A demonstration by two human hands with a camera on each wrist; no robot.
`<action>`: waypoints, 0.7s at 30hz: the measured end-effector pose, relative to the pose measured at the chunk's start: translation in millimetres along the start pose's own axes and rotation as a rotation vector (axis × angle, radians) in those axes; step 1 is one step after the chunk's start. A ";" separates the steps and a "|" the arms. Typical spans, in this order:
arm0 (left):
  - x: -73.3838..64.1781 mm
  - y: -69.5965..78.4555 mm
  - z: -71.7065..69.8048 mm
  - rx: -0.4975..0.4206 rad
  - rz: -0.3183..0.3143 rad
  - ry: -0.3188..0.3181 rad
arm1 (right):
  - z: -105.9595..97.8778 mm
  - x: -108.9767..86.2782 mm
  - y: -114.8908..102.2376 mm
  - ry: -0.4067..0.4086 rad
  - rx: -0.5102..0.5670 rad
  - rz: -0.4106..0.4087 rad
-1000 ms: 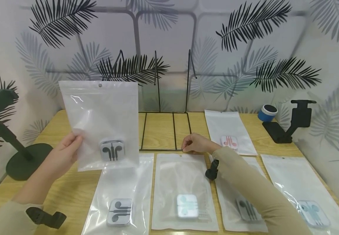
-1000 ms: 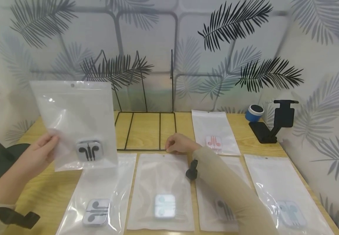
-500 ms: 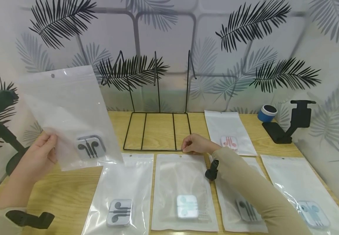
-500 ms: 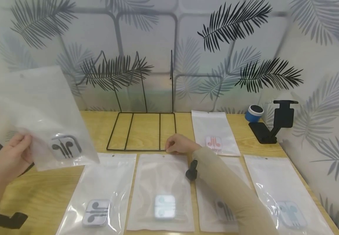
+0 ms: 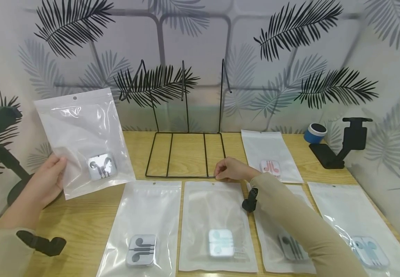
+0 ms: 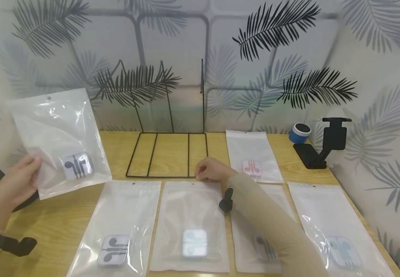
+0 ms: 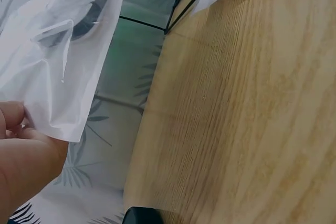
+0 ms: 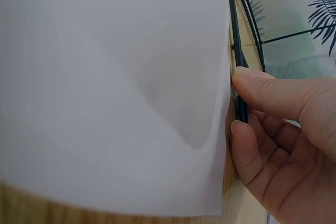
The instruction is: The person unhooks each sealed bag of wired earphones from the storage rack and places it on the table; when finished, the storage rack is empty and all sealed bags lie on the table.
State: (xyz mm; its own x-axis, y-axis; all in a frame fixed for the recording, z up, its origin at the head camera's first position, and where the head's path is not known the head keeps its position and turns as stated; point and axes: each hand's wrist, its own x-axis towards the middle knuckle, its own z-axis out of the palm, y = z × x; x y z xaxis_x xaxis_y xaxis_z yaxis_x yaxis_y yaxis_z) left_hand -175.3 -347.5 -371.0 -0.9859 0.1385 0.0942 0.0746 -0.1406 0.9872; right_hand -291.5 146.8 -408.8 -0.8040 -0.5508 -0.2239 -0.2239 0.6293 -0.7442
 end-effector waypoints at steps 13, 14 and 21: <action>46.8 -5.3 3.2 -0.020 -0.269 0.059 | 0.3 -1.5 -1.4 -0.007 -0.011 -0.006; 49.8 -6.4 4.2 -0.024 -0.276 0.061 | 0.2 -1.5 -1.2 -0.007 -0.009 -0.008; 69.8 -12.6 9.8 0.093 -0.350 0.025 | -0.7 -1.7 -0.5 -0.003 -0.003 -0.010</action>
State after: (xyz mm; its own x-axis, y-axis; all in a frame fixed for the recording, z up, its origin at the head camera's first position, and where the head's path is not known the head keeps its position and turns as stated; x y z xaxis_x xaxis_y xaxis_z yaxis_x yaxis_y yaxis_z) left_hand -243.6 -326.5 -375.6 -0.9575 0.1381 -0.2534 -0.2558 0.0007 0.9667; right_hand -290.4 147.8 -407.6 -0.8004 -0.5583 -0.2184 -0.2332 0.6256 -0.7445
